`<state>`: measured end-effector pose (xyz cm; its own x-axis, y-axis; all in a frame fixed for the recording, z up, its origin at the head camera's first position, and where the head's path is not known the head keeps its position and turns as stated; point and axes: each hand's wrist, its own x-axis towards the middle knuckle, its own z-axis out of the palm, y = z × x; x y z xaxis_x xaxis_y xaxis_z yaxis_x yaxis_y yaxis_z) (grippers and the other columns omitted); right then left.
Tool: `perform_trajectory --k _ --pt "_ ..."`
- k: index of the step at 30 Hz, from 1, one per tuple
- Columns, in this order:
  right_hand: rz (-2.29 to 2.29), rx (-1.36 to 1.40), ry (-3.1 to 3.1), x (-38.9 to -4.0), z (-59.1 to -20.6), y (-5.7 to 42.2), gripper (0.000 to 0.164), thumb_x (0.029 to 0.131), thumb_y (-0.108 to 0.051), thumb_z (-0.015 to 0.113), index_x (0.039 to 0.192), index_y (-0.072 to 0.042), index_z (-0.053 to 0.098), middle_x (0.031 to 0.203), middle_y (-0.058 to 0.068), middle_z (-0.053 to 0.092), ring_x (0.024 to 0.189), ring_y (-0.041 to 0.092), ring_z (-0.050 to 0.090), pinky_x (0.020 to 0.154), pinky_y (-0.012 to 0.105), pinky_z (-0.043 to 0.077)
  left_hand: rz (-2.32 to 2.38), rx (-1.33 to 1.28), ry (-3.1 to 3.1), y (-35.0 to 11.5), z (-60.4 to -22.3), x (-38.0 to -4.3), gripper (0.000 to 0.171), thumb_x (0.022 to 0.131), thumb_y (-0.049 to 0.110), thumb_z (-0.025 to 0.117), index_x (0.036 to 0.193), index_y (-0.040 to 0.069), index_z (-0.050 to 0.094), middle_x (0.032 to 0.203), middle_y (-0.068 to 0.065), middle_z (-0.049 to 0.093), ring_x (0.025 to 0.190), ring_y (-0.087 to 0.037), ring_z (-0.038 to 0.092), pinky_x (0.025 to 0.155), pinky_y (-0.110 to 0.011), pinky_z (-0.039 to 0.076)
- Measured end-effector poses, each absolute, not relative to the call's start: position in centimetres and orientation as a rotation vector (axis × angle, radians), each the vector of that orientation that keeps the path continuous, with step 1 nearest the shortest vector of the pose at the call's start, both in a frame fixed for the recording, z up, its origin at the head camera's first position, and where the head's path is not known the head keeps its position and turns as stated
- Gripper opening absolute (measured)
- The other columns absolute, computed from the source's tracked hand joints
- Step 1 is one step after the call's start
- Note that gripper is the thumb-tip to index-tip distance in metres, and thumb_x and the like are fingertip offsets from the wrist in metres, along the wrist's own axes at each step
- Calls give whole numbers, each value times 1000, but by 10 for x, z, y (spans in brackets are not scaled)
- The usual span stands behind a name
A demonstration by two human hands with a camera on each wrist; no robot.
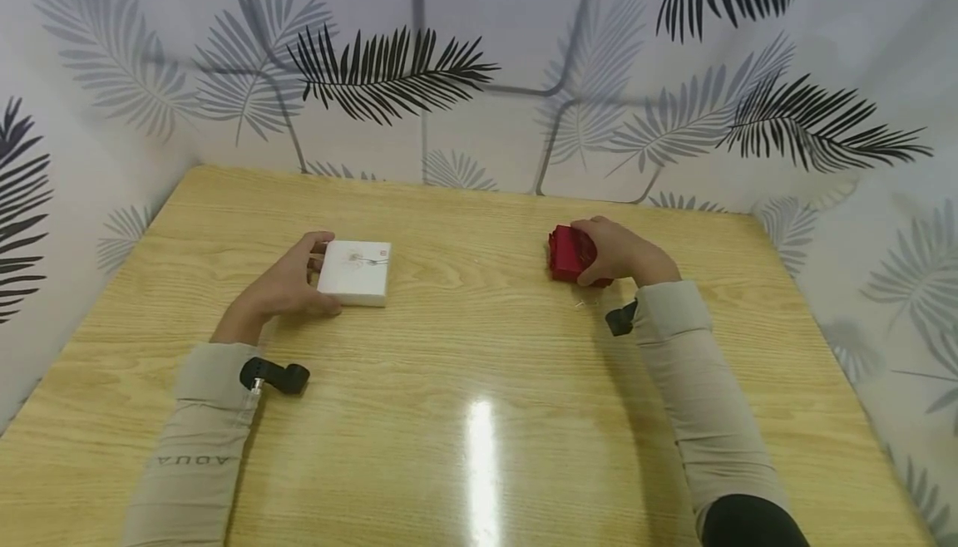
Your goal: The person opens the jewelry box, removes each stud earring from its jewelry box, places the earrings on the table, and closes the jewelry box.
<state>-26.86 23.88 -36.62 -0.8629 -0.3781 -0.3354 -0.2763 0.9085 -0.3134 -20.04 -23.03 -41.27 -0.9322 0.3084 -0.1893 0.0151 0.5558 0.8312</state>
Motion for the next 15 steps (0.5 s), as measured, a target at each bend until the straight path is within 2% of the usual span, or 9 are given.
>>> perform_trajectory --k 7,11,15 --pt "-334 -455 2737 -262 -361 237 92 82 -25 79 156 -3 28 159 25 27 143 42 30 110 60 39 1292 281 2486 -225 -413 -198 111 75 3 83 158 3 9 155 -28 27 125 -41 47 99 -49 43" --pt "-310 -498 2827 -254 -353 230 88 82 -27 78 154 -4 32 159 23 30 146 42 28 111 61 37 1300 283 2481 -222 -413 -198 111 74 2 83 158 3 10 155 -28 28 121 -40 49 96 -46 45" --pt "-304 -592 2892 -243 -347 218 85 81 -29 79 151 -3 38 155 23 37 144 43 33 110 59 39 1310 284 2478 -219 -415 -199 110 73 1 83 157 3 13 154 -25 30 121 -39 49 96 -43 45"
